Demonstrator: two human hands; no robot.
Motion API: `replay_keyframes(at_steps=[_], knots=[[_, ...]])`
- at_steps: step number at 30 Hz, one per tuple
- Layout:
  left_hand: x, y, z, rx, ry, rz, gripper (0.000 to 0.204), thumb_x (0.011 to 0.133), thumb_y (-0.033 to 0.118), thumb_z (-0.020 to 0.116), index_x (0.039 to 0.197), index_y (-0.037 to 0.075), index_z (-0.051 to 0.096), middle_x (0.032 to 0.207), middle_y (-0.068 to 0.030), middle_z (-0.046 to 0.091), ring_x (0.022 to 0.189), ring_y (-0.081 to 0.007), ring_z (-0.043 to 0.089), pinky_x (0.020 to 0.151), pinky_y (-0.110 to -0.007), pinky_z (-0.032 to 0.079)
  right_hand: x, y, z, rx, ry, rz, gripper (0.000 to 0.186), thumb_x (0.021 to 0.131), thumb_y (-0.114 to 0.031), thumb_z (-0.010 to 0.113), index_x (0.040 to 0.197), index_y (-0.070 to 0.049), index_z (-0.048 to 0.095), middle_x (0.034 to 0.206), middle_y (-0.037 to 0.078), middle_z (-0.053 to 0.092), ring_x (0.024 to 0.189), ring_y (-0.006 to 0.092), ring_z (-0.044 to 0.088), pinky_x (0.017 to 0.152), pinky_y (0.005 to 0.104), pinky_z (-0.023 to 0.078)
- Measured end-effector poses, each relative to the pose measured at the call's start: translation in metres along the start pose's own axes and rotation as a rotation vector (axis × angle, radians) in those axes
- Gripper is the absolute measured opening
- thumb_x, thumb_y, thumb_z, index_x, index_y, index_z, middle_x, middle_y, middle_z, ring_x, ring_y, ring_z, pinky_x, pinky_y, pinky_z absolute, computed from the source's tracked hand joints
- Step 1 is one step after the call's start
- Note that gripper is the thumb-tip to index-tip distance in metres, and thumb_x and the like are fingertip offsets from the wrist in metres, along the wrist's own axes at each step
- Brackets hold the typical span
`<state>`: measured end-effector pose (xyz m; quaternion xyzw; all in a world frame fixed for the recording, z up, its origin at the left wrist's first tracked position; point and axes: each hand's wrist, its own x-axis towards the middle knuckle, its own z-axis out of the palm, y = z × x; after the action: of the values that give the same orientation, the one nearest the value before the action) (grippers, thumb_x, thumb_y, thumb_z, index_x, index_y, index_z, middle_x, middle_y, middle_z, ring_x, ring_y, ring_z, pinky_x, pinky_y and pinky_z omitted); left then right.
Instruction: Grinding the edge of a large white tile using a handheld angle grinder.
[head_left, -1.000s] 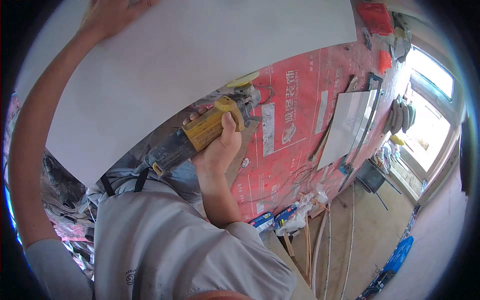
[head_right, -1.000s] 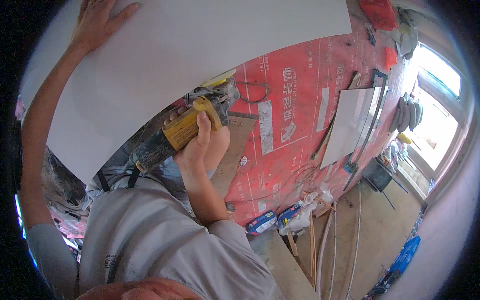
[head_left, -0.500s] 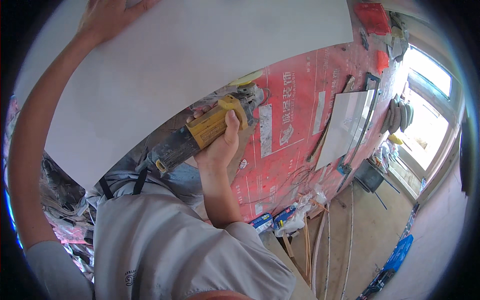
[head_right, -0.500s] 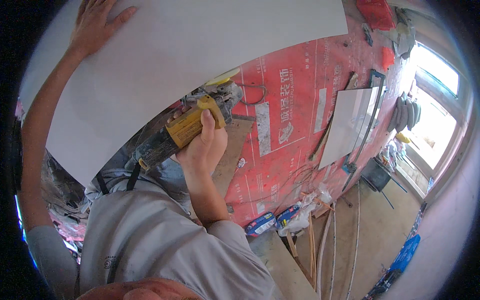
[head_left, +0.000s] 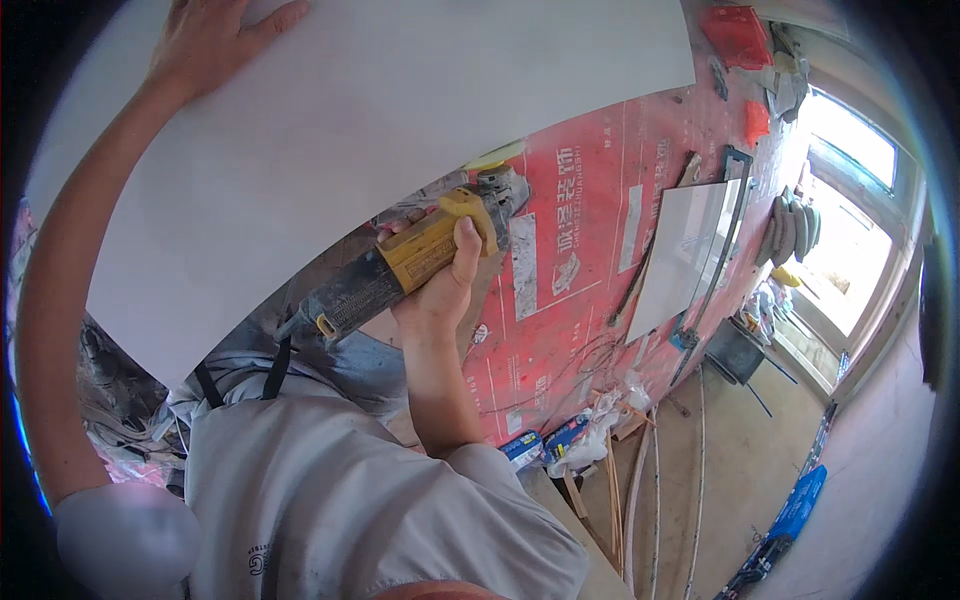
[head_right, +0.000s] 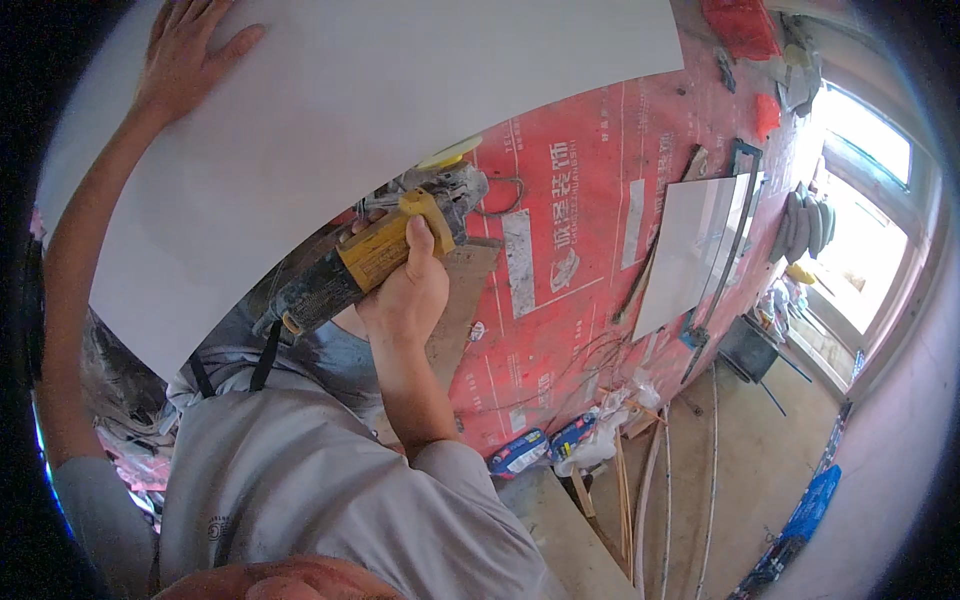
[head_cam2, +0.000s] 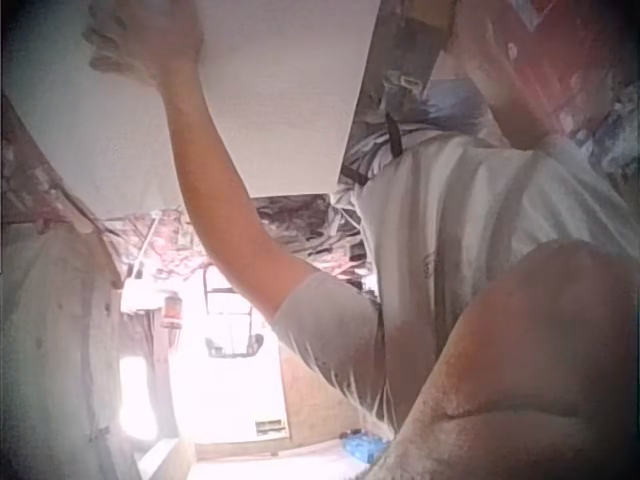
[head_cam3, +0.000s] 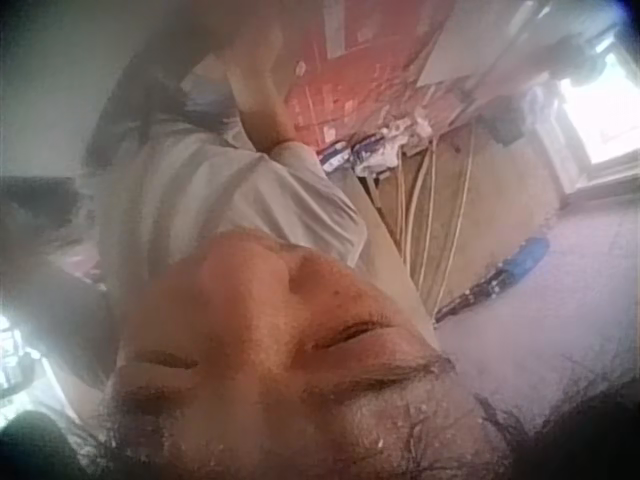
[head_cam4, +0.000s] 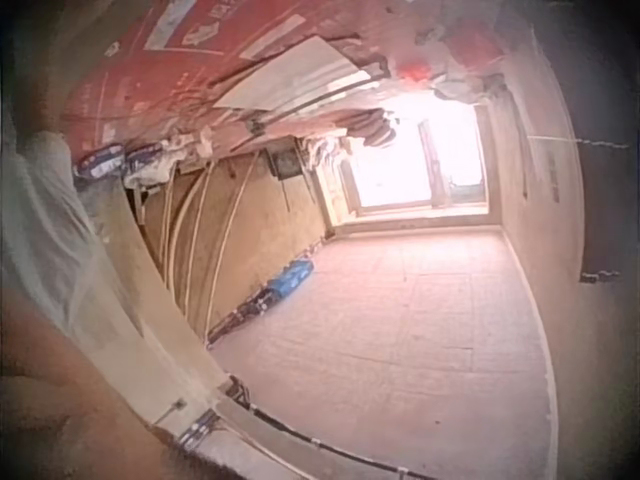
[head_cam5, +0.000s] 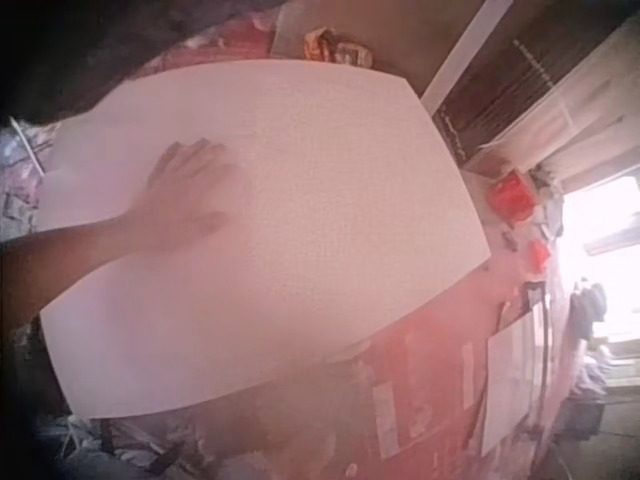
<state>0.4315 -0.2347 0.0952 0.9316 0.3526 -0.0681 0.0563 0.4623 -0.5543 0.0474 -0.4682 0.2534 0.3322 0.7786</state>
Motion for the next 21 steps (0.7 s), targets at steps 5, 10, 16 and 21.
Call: replay_keyframes(at_steps=[5, 10, 16, 21], knots=[[0.001, 0.001, -0.001, -0.006, -0.036, -0.022, 0.072, 0.095, 0.038, 0.063, 0.155, 0.008, 0.038, 0.165, -0.0181, 0.029, 0.156, -0.0391, 0.017, 0.125, -0.061, 0.011, 0.009, -0.005, 0.001, 0.030, -0.043, 0.021, 0.039, 0.096, -0.042, 0.063, 0.115, -0.009, 0.061, 0.094, 0.010, 0.065, 0.085, 0.0284, 0.068, 0.078, 0.0478, 0.057], [0.001, 0.001, -0.001, 0.004, -0.039, -0.019, 0.071, 0.095, 0.038, 0.063, 0.155, 0.009, 0.038, 0.165, -0.0188, 0.028, 0.156, -0.0395, 0.016, 0.125, -0.062, 0.010, 0.013, -0.008, 0.001, -0.013, -0.064, -0.035, 0.042, 0.095, -0.044, 0.064, 0.116, -0.008, 0.061, 0.093, 0.010, 0.067, 0.084, 0.0268, 0.069, 0.073, 0.0457, 0.059], [-0.003, -0.003, -0.003, -0.043, -0.013, 0.019, 0.071, 0.095, 0.038, 0.063, 0.154, 0.008, 0.039, 0.165, -0.0195, 0.028, 0.156, -0.0398, 0.017, 0.125, -0.061, 0.010, 0.028, -0.022, 0.006, -0.009, -0.150, -0.030, 0.044, 0.095, -0.046, 0.063, 0.118, -0.008, 0.060, 0.093, 0.011, 0.068, 0.081, 0.0266, 0.070, 0.072, 0.0465, 0.060], [-0.001, -0.004, 0.001, -0.031, -0.023, 0.010, 0.070, 0.095, 0.038, 0.063, 0.154, 0.008, 0.040, 0.165, -0.0199, 0.029, 0.156, -0.0395, 0.017, 0.125, -0.061, 0.010, 0.025, -0.022, 0.004, -0.030, -0.096, -0.059, 0.045, 0.095, -0.045, 0.063, 0.119, -0.008, 0.059, 0.094, 0.011, 0.067, 0.082, 0.0261, 0.069, 0.072, 0.0453, 0.060]])
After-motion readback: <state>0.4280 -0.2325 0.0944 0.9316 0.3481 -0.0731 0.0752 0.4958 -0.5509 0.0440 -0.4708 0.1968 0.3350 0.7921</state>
